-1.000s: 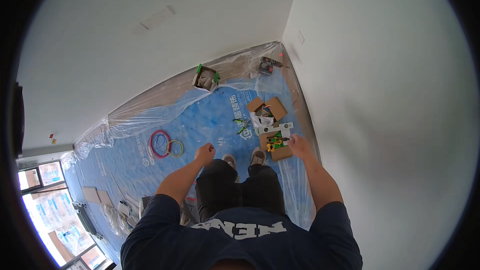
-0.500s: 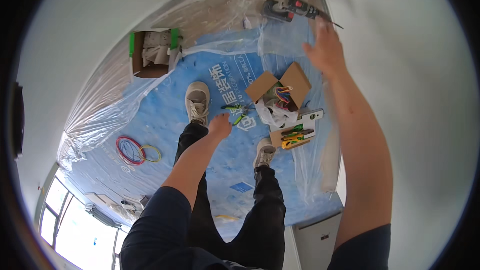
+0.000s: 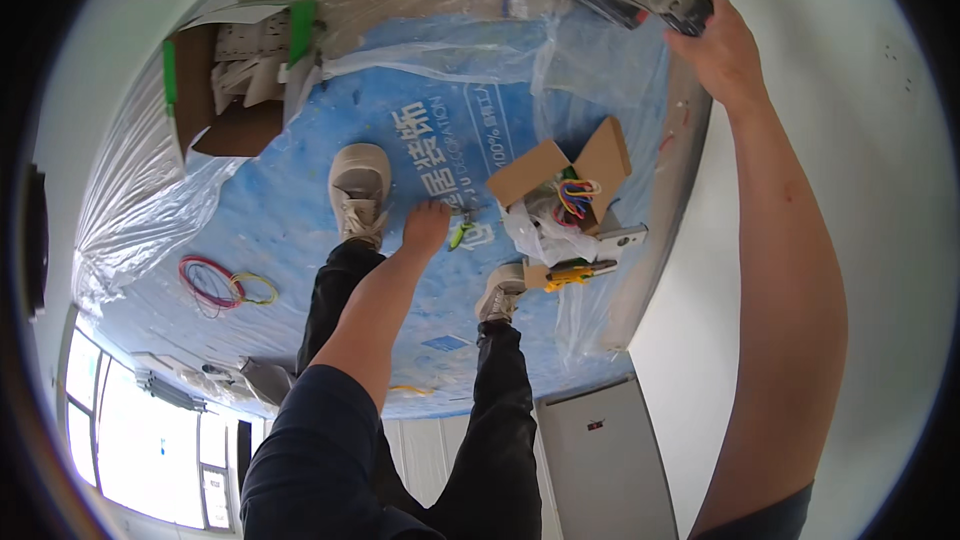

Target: Install and level an electrical wall outlet box and components using a drill and spirit level.

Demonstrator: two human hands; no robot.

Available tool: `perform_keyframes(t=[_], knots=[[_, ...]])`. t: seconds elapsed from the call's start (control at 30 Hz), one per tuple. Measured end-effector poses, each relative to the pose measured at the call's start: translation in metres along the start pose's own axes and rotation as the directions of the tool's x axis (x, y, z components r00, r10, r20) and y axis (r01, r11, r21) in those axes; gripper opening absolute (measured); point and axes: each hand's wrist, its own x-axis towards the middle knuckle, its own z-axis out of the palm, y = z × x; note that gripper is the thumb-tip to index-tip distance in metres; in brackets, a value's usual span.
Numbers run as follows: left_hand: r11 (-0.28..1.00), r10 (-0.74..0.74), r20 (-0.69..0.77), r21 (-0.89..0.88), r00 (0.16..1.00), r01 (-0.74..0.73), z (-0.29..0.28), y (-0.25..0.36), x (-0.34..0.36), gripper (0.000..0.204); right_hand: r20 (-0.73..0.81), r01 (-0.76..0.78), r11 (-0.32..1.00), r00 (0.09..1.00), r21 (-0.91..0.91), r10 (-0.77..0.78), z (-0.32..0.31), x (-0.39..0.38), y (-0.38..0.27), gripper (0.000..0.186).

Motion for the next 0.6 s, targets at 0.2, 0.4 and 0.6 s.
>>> perform_keyframes(t=[0.2,0.4,0.6], knots=[[0.991,-0.109,-0.081,0.064,0.991,0.114,-0.007,0.007,-0.009,0.008,0.049,-0.095,0.995,0.994,0.001,0.095,-0.003,-0.002,-0.006,0.061],[0.994,-0.105,0.054,0.038,0.993,0.103,0.001,0.004,-0.004,0.005,0.016,-0.107,0.990,0.994,-0.097,0.109,-0.003,-0.005,-0.016,0.060],[0.974,-0.123,-0.050,-0.198,0.991,0.111,-0.037,-0.055,-0.042,0.006,-0.019,-0.099,0.994,0.995,-0.043,0.098,0.010,0.002,-0.017,0.059]])
